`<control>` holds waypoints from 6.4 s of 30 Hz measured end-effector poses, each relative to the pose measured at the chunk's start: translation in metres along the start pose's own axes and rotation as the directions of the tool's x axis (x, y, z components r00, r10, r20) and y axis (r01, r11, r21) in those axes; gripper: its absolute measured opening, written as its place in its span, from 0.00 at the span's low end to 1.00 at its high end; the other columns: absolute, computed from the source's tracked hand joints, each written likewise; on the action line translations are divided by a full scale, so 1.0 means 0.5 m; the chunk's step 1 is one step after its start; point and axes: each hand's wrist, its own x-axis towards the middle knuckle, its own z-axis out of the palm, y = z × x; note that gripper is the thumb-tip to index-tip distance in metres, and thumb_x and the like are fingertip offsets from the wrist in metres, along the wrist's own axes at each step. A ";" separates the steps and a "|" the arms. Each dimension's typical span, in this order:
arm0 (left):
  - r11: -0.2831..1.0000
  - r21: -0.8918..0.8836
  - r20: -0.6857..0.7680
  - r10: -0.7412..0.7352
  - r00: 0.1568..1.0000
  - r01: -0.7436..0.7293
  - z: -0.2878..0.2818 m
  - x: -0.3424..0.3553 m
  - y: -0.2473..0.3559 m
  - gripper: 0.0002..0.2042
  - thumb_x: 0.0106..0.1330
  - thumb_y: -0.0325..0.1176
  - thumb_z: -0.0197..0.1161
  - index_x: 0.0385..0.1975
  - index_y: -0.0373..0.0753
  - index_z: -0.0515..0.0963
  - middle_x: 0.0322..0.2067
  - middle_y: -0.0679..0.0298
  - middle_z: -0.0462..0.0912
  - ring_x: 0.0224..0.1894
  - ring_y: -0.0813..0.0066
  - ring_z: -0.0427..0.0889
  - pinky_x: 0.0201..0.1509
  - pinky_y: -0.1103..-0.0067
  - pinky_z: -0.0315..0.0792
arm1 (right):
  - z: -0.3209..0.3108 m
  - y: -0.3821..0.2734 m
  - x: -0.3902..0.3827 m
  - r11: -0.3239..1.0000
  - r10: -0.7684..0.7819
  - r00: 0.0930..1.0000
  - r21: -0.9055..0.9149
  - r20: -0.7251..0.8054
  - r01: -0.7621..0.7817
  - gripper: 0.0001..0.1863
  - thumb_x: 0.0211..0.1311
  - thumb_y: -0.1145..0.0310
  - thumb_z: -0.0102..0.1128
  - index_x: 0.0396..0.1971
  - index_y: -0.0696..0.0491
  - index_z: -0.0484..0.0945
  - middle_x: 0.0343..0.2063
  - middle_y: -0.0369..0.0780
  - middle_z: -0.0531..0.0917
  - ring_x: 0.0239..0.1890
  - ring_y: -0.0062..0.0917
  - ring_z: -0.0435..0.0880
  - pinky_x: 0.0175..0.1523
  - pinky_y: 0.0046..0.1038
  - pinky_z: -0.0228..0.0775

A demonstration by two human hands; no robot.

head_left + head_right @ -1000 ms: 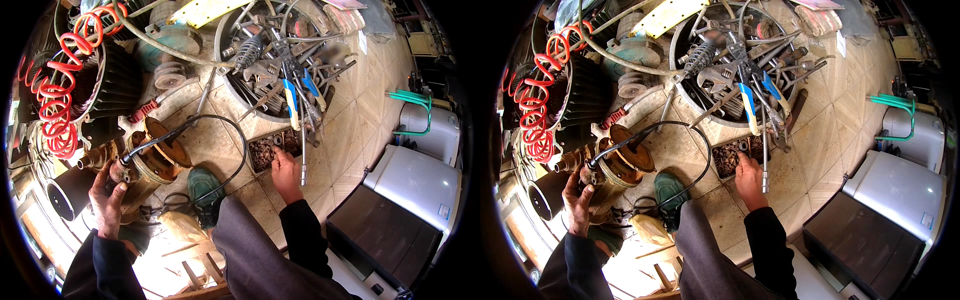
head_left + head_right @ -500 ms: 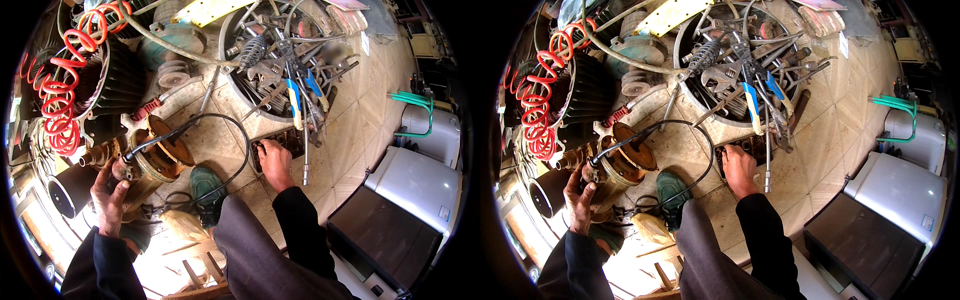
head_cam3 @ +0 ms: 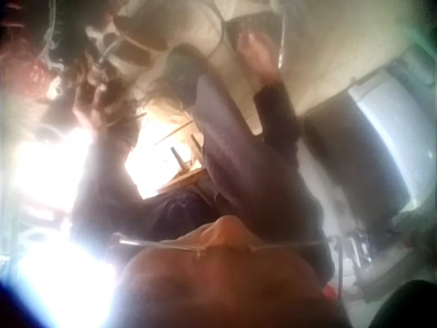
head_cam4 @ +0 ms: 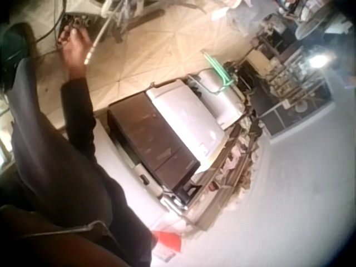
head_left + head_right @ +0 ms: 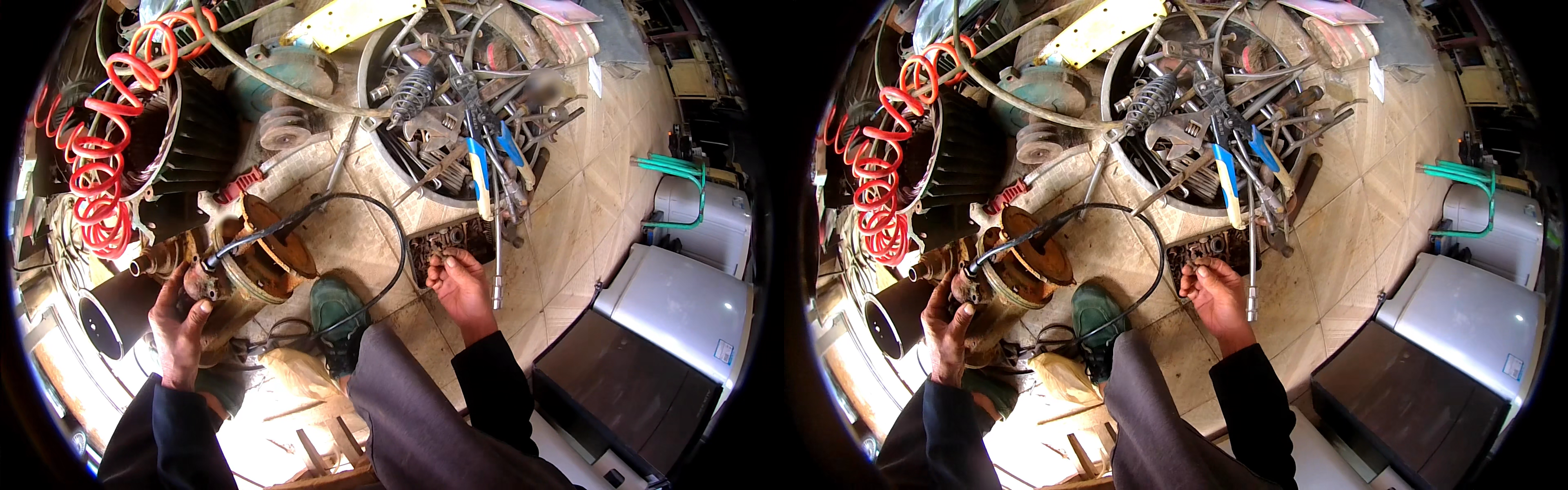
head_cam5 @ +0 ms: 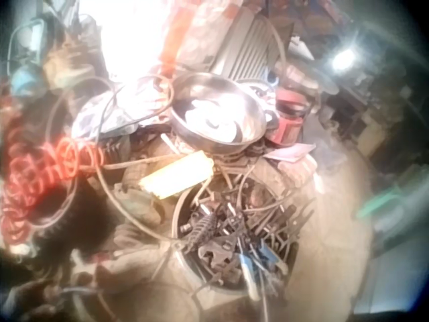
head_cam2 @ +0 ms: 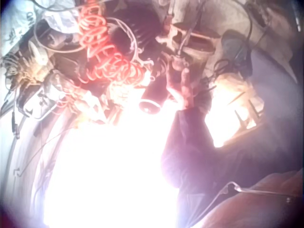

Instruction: The person sits on the floor and works on a rusty mechanical part, possibly a brake drum or hub. They use a small tool to clean or adjust the part, then reach into a container to pick up small metal pieces, likely bolts or screws, and insert them into the part.

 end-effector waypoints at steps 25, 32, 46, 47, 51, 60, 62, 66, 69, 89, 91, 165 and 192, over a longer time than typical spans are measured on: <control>1.000 -0.019 -0.018 0.009 1.000 -0.010 -0.001 -0.001 -0.002 0.37 0.63 0.31 0.77 0.69 0.24 0.67 0.59 0.56 0.82 0.60 0.71 0.79 0.68 0.75 0.70 | 0.078 0.002 -0.005 0.957 -0.151 0.983 -0.232 0.105 0.172 0.10 0.66 0.84 0.63 0.44 0.59 0.82 0.40 0.45 0.88 0.41 0.29 0.88 0.50 0.34 0.82; 1.000 0.027 -0.043 0.003 0.999 -0.002 -0.006 -0.005 -0.014 0.31 0.61 0.22 0.71 0.67 0.27 0.71 0.58 0.57 0.82 0.59 0.71 0.80 0.67 0.74 0.71 | 0.139 0.000 0.004 0.997 -0.061 0.984 -0.042 0.167 0.069 0.09 0.70 0.81 0.58 0.48 0.59 0.80 0.39 0.47 0.87 0.41 0.33 0.87 0.49 0.38 0.81; 0.986 0.149 -0.066 0.085 0.994 -0.075 -0.013 -0.004 -0.037 0.32 0.55 0.28 0.79 0.63 0.33 0.77 0.51 0.53 0.82 0.57 0.62 0.78 0.67 0.69 0.69 | 0.362 0.040 0.073 0.973 0.006 0.891 0.202 0.453 -0.110 0.08 0.73 0.77 0.60 0.48 0.58 0.81 0.42 0.47 0.87 0.42 0.32 0.87 0.47 0.36 0.82; 0.987 0.143 -0.068 0.089 0.994 -0.079 -0.017 -0.004 -0.044 0.32 0.55 0.29 0.79 0.63 0.34 0.77 0.52 0.53 0.82 0.58 0.61 0.78 0.67 0.68 0.69 | 0.371 0.050 0.079 0.973 0.012 0.879 0.197 0.476 -0.119 0.08 0.73 0.77 0.59 0.48 0.58 0.81 0.43 0.47 0.87 0.42 0.32 0.87 0.47 0.36 0.82; 0.974 0.212 -0.054 0.087 0.995 -0.074 -0.009 -0.002 -0.023 0.32 0.54 0.29 0.80 0.62 0.34 0.78 0.52 0.51 0.82 0.58 0.57 0.79 0.68 0.67 0.70 | 0.400 0.052 0.085 0.993 0.000 0.868 0.105 0.497 -0.060 0.08 0.71 0.79 0.62 0.47 0.59 0.83 0.43 0.48 0.88 0.44 0.32 0.87 0.50 0.35 0.82; 0.970 0.233 -0.076 0.096 0.992 -0.076 -0.009 -0.006 -0.016 0.33 0.52 0.29 0.82 0.61 0.34 0.79 0.53 0.51 0.81 0.58 0.57 0.78 0.68 0.67 0.70 | 0.434 0.067 0.089 0.991 -0.006 0.860 -0.109 0.511 0.072 0.08 0.70 0.80 0.63 0.46 0.57 0.83 0.43 0.47 0.88 0.45 0.33 0.88 0.51 0.38 0.84; 0.969 0.233 -0.084 0.101 0.991 -0.079 -0.006 -0.008 -0.005 0.33 0.52 0.29 0.82 0.61 0.34 0.79 0.53 0.51 0.81 0.58 0.56 0.78 0.67 0.67 0.70 | 0.436 0.070 0.089 0.985 -0.018 0.858 -0.139 0.513 0.104 0.08 0.70 0.81 0.62 0.46 0.57 0.83 0.43 0.47 0.88 0.45 0.32 0.88 0.51 0.38 0.84; 0.961 0.263 -0.084 0.110 0.990 -0.084 -0.009 -0.008 -0.010 0.33 0.52 0.30 0.82 0.61 0.34 0.79 0.52 0.51 0.82 0.57 0.55 0.78 0.67 0.67 0.70 | 0.444 0.076 0.087 0.967 -0.052 0.855 -0.187 0.516 0.171 0.09 0.69 0.82 0.63 0.46 0.57 0.83 0.43 0.46 0.88 0.44 0.31 0.88 0.52 0.36 0.83; 0.958 0.272 -0.078 0.117 0.990 -0.091 -0.010 -0.007 -0.011 0.33 0.52 0.31 0.82 0.61 0.34 0.79 0.52 0.50 0.82 0.57 0.55 0.78 0.67 0.66 0.70 | 0.441 0.080 0.090 0.954 -0.070 0.856 -0.215 0.513 0.207 0.10 0.68 0.82 0.63 0.47 0.58 0.83 0.43 0.45 0.87 0.43 0.30 0.87 0.53 0.34 0.82; 0.953 0.290 -0.081 0.119 0.990 -0.091 -0.008 -0.011 0.012 0.32 0.53 0.30 0.81 0.61 0.33 0.79 0.53 0.50 0.83 0.58 0.55 0.78 0.67 0.66 0.70 | 0.471 0.090 0.064 0.597 -0.267 0.840 -0.604 0.472 0.529 0.16 0.57 0.90 0.66 0.45 0.62 0.84 0.45 0.39 0.82 0.42 0.19 0.83 0.48 0.20 0.77; 0.956 0.281 -0.086 0.117 0.989 -0.089 -0.008 -0.011 0.007 0.33 0.53 0.31 0.81 0.61 0.33 0.79 0.53 0.50 0.83 0.58 0.55 0.78 0.67 0.66 0.70 | 0.486 0.088 0.056 0.602 -0.257 0.847 -0.608 0.465 0.517 0.16 0.57 0.90 0.66 0.45 0.63 0.84 0.45 0.38 0.82 0.41 0.18 0.82 0.47 0.19 0.76; 0.999 0.022 -0.050 0.048 0.998 -0.047 -0.019 0.007 -0.051 0.34 0.57 0.32 0.80 0.64 0.31 0.76 0.56 0.57 0.85 0.59 0.70 0.80 0.68 0.72 0.69 | -0.039 -0.012 -0.017 0.172 -0.327 0.944 -0.979 0.049 0.110 0.11 0.65 0.73 0.66 0.44 0.61 0.80 0.27 0.40 0.83 0.29 0.22 0.79 0.37 0.29 0.74; 0.998 -0.019 -0.025 0.054 0.998 -0.054 -0.015 0.007 -0.033 0.35 0.59 0.33 0.80 0.67 0.30 0.73 0.55 0.59 0.85 0.56 0.73 0.81 0.66 0.74 0.71 | 0.053 -0.046 0.028 -0.347 -0.121 0.977 -0.930 0.177 0.125 0.12 0.60 0.73 0.63 0.44 0.56 0.85 0.38 0.51 0.86 0.39 0.50 0.86 0.44 0.46 0.78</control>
